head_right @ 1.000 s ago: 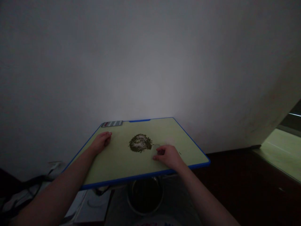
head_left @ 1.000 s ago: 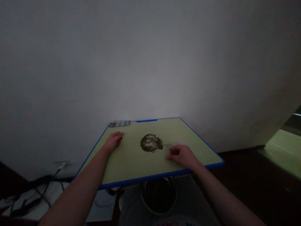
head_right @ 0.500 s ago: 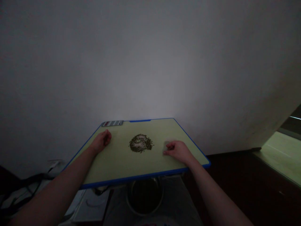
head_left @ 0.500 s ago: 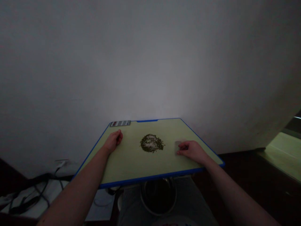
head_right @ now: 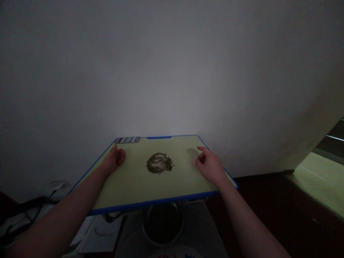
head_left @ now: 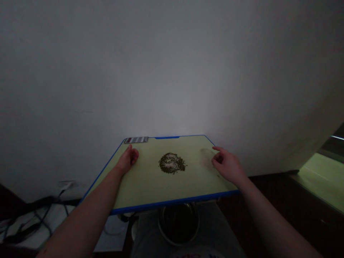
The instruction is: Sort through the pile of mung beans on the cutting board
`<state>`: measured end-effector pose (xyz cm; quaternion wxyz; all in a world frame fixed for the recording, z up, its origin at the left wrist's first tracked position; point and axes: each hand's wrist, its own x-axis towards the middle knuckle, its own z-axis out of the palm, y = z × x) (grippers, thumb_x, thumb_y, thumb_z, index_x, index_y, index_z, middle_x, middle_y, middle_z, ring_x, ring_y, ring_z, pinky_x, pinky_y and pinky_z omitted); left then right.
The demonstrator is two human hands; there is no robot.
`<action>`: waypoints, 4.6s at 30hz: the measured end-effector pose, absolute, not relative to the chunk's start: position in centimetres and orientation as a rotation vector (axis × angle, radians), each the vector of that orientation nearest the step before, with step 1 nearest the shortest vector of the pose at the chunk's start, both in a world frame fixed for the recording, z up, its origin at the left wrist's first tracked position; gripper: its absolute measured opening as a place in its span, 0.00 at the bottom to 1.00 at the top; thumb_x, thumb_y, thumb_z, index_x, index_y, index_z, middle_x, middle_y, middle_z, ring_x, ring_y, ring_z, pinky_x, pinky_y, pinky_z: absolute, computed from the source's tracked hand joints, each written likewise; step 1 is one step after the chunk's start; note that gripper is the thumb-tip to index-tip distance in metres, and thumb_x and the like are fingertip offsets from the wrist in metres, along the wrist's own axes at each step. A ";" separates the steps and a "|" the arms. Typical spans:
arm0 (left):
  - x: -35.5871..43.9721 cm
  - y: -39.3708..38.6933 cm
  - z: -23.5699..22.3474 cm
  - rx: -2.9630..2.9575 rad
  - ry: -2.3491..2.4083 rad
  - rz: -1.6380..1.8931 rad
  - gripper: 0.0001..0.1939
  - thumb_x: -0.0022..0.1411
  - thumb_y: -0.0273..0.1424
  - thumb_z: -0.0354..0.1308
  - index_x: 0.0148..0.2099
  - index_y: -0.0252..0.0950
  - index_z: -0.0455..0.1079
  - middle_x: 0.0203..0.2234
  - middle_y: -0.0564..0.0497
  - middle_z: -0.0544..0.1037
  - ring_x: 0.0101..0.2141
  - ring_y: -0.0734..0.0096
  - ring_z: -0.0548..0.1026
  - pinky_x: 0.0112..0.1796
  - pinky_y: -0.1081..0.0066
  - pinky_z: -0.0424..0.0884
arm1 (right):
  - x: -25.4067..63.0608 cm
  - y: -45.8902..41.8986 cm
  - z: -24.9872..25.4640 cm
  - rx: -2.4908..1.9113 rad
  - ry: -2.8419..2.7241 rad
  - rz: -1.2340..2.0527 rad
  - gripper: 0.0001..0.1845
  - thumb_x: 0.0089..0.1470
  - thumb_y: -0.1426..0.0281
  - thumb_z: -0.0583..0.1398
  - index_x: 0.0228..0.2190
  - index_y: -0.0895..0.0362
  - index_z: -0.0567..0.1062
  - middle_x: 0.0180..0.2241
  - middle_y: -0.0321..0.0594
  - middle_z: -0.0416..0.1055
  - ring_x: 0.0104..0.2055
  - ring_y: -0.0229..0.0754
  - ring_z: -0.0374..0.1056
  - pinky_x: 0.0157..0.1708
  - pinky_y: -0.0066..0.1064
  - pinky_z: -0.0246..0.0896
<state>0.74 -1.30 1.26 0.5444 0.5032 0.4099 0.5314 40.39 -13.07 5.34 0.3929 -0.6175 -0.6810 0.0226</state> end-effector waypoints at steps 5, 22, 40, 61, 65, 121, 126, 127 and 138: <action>0.7 -1.3 1.2 1.204 0.982 1.269 0.26 0.50 0.52 0.42 0.19 0.34 0.61 0.10 0.56 0.59 0.11 0.82 0.54 0.12 0.77 0.46 | 37.0 -14.3 3.9 -1.627 -1.941 0.041 0.15 0.43 0.72 0.53 0.36 0.56 0.72 0.25 0.37 0.72 0.26 0.36 0.65 0.27 0.25 0.54; 0.8 -1.3 1.2 1.223 0.975 1.262 0.26 0.52 0.51 0.41 0.19 0.34 0.61 0.10 0.56 0.59 0.11 0.83 0.54 0.12 0.77 0.45 | 39.0 -11.1 2.7 -1.788 -1.914 0.027 0.16 0.42 0.72 0.54 0.35 0.57 0.74 0.26 0.39 0.72 0.27 0.38 0.65 0.27 0.26 0.53; 0.9 -1.3 1.4 1.239 1.023 1.265 0.25 0.52 0.50 0.42 0.19 0.34 0.60 0.09 0.55 0.59 0.10 0.82 0.54 0.12 0.76 0.46 | 37.0 -11.3 2.5 -1.518 -2.133 0.053 0.19 0.46 0.74 0.51 0.40 0.57 0.73 0.35 0.42 0.72 0.35 0.39 0.65 0.37 0.29 0.57; 0.7 -0.9 1.1 1.196 1.014 1.267 0.24 0.52 0.49 0.43 0.19 0.34 0.61 0.10 0.55 0.60 0.11 0.82 0.54 0.12 0.76 0.46 | 36.9 -12.5 2.4 -1.511 -2.084 0.148 0.19 0.43 0.74 0.52 0.38 0.57 0.73 0.28 0.40 0.72 0.30 0.38 0.64 0.31 0.27 0.56; 0.8 -1.1 1.3 1.185 1.013 1.267 0.24 0.52 0.49 0.44 0.19 0.34 0.60 0.10 0.56 0.60 0.11 0.82 0.55 0.12 0.77 0.46 | 37.0 -12.3 2.2 -1.507 -2.044 0.154 0.18 0.44 0.74 0.51 0.37 0.57 0.73 0.27 0.39 0.71 0.28 0.38 0.64 0.30 0.27 0.55; 0.9 -1.1 1.3 1.196 1.019 1.237 0.25 0.54 0.48 0.41 0.19 0.34 0.60 0.09 0.56 0.59 0.10 0.82 0.55 0.12 0.77 0.47 | 35.5 -10.3 1.8 -1.603 -1.950 0.167 0.18 0.42 0.76 0.52 0.37 0.56 0.73 0.25 0.37 0.71 0.26 0.35 0.63 0.29 0.24 0.53; 0.9 -1.1 1.3 1.201 1.022 1.247 0.24 0.53 0.49 0.42 0.19 0.34 0.60 0.09 0.56 0.59 0.10 0.82 0.54 0.12 0.77 0.47 | 35.5 -10.2 1.9 -1.613 -1.965 0.178 0.18 0.42 0.76 0.53 0.37 0.57 0.73 0.24 0.37 0.71 0.26 0.35 0.63 0.29 0.25 0.53; 0.8 -1.1 1.3 1.197 1.025 1.247 0.24 0.53 0.49 0.42 0.19 0.34 0.60 0.09 0.56 0.59 0.10 0.82 0.54 0.12 0.77 0.47 | 35.5 -10.2 1.9 -1.608 -1.970 0.182 0.18 0.42 0.76 0.53 0.37 0.57 0.73 0.24 0.37 0.71 0.26 0.36 0.63 0.29 0.25 0.53; 0.8 -1.1 1.3 1.194 1.017 1.240 0.25 0.53 0.49 0.42 0.19 0.34 0.61 0.09 0.56 0.59 0.10 0.83 0.55 0.12 0.78 0.46 | 34.9 -10.3 2.2 -1.614 -1.990 0.167 0.19 0.42 0.76 0.52 0.38 0.56 0.73 0.25 0.37 0.71 0.26 0.35 0.63 0.29 0.25 0.53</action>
